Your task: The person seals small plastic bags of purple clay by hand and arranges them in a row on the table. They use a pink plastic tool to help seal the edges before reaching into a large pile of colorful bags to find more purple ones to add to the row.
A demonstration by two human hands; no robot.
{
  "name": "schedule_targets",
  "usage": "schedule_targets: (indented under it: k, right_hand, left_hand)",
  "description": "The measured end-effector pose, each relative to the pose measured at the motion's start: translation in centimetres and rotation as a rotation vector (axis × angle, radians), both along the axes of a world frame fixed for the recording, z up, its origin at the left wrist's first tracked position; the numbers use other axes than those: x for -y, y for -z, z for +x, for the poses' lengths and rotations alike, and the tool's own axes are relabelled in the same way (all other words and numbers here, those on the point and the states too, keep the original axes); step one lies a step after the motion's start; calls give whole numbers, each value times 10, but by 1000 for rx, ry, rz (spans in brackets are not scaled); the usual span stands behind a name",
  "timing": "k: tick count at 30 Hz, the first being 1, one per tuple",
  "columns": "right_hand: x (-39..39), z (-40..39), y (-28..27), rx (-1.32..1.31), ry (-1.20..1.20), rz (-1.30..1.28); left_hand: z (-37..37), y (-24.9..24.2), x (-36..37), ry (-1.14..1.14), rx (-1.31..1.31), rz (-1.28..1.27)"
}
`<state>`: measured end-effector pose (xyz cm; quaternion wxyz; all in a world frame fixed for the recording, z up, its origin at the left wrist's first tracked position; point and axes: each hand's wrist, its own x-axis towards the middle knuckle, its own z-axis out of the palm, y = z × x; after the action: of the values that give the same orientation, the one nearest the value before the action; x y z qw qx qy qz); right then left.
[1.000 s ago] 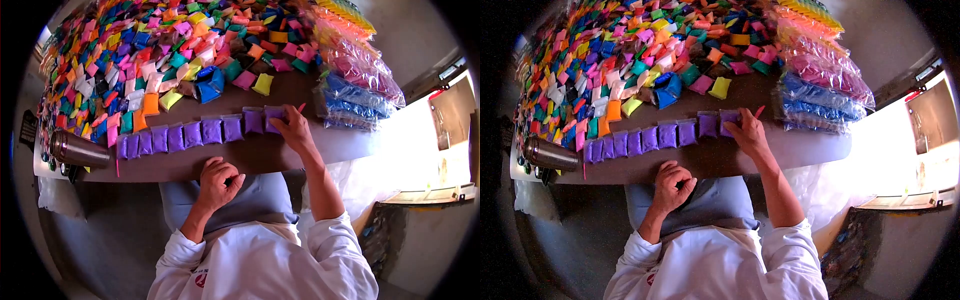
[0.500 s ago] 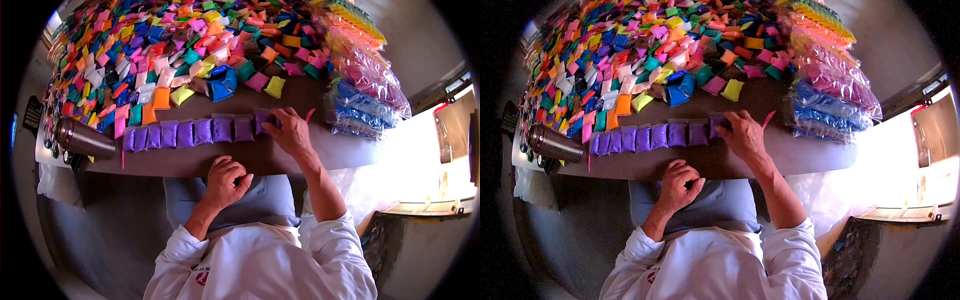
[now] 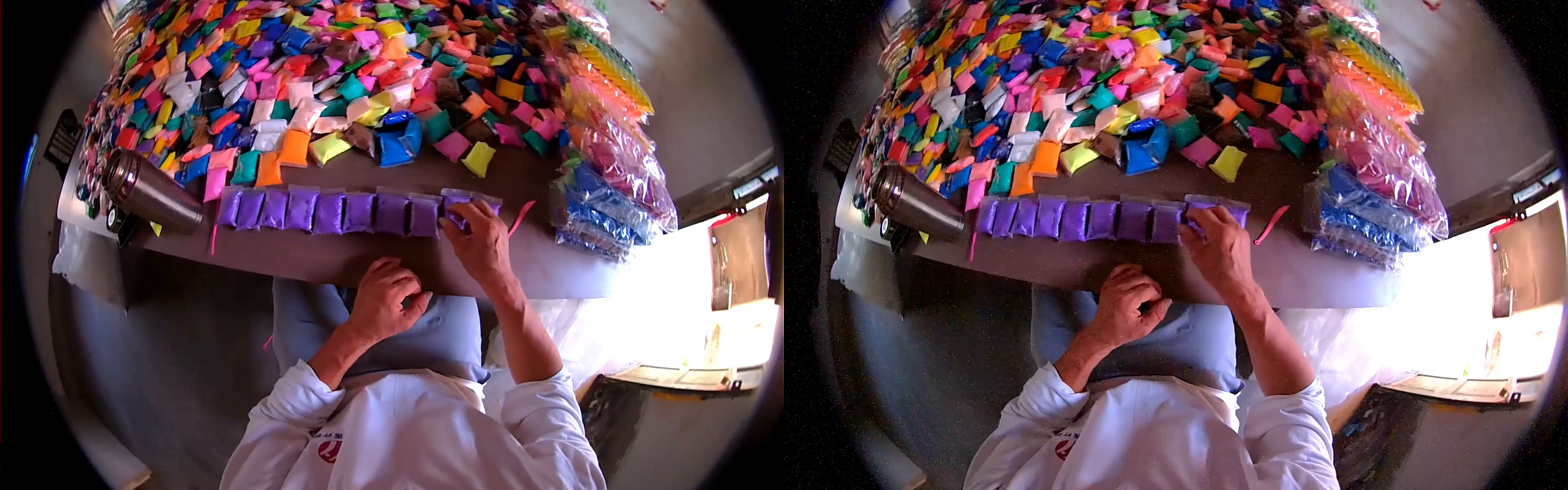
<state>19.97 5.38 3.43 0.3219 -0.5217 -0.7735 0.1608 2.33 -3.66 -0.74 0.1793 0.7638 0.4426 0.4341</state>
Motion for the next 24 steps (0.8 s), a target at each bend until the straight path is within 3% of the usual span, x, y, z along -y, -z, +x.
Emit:
schedule_targets:
  k: [2,8,17,24]
  right_hand:
    - [0,-17,-4,-59,-64,7]
    - [-12,-48,-5,245,-274,121]
    - [-20,-55,-4,221,-314,90]
    - [-20,-117,-25,100,-477,45]
  left_hand:
    - [1,0,0,-5,-7,3]
    - [1,3,1,-28,-13,54]
    - [-1,4,2,-24,4,65]
    - [-3,10,2,-7,-39,40]
